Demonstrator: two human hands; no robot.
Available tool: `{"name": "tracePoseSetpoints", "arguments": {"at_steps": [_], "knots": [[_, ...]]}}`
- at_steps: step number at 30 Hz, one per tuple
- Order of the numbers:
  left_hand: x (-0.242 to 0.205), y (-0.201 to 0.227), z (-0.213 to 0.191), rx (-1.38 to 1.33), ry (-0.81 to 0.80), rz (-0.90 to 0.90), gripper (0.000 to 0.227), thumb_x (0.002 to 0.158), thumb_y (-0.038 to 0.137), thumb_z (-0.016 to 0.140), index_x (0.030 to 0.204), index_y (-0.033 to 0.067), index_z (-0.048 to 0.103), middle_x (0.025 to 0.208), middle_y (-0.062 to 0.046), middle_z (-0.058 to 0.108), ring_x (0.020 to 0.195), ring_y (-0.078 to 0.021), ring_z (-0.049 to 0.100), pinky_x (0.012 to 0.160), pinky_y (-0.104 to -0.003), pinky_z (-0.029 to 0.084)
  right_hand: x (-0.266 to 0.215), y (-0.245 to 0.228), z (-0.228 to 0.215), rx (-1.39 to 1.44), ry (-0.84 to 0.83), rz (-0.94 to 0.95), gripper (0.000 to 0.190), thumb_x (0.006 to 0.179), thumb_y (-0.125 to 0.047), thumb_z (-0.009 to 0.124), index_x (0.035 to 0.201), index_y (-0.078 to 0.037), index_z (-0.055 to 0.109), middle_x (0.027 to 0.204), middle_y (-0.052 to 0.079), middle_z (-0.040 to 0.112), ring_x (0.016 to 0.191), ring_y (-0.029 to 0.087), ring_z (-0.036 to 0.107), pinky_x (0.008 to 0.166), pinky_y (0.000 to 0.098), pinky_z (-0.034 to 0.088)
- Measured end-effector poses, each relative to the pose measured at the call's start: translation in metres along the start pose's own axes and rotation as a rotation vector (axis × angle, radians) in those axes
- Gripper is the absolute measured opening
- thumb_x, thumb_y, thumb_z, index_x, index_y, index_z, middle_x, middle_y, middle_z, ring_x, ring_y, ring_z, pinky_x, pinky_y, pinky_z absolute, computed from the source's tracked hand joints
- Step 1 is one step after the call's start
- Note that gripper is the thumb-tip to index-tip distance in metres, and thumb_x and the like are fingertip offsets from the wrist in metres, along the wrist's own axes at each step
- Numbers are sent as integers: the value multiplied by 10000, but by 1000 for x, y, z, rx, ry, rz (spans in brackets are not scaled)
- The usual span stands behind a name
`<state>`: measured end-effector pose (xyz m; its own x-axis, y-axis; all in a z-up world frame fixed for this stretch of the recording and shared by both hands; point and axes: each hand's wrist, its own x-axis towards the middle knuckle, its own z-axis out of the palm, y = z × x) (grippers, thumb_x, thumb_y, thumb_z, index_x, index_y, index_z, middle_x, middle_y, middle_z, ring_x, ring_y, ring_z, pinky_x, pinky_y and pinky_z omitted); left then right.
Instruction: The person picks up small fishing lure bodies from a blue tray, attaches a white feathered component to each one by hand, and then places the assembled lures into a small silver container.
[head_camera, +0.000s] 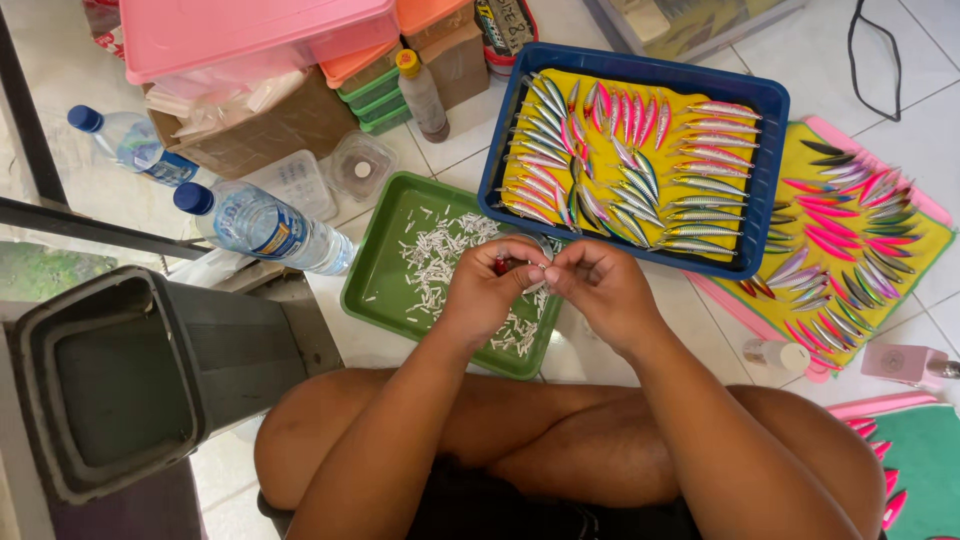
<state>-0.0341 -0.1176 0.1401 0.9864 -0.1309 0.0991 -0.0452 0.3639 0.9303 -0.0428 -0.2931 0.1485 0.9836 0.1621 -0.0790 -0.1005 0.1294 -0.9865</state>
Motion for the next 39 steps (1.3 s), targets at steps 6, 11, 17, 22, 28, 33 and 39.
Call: {"name": "tracePoseSetpoints", "arguments": {"at_steps": [6,11,17,22,28,33,39], "knots": [[-1,-2,1,-54,-10,-77,99,839,-24,806,917,-39,747,841,-77,705,775,-79,600,724,-192,492,-1,-56,4,-554,28,-579,169,876,-71,834,1038,-116,812,952,40,726,742,168,680,765,303,580],[0,-7,-1,-36,9,-155,110,827,-19,814,919,-40,759,797,-65,711,747,-63,609,694,-171,505,0,-50,1,-627,-2,-630,103,924,-71,776,965,-149,828,973,39,743,772,227,699,768,349,575],[-1,-4,4,-60,89,-237,130,819,-3,830,920,-46,760,755,-71,708,690,-64,624,655,-162,529,3,-50,3,-667,3,-703,115,940,-57,755,940,-146,826,948,49,746,781,271,702,740,387,572],[-4,-8,4,-90,148,-265,152,818,3,836,929,-58,752,749,-85,704,664,-83,649,624,-169,547,5,-49,4,-670,5,-752,111,957,-56,744,912,-125,818,920,56,739,747,280,686,715,385,569],[-4,-7,5,-92,206,-277,159,813,16,852,930,-41,760,772,-100,720,666,-101,659,635,-188,569,7,-42,1,-670,-2,-734,94,945,-54,742,936,-122,805,905,51,726,745,271,681,724,394,574],[-2,-1,4,54,195,-260,139,809,4,851,923,-29,778,724,-67,696,648,-44,596,579,-153,528,12,-30,3,-703,-33,-649,59,938,-61,716,977,-98,739,915,56,700,774,265,694,726,370,587],[14,28,-15,265,365,-141,100,815,8,840,887,74,819,616,-9,599,513,-9,396,436,-130,336,23,11,11,-562,42,-395,47,954,-33,711,971,-77,716,851,71,653,732,233,643,698,333,549]]}}
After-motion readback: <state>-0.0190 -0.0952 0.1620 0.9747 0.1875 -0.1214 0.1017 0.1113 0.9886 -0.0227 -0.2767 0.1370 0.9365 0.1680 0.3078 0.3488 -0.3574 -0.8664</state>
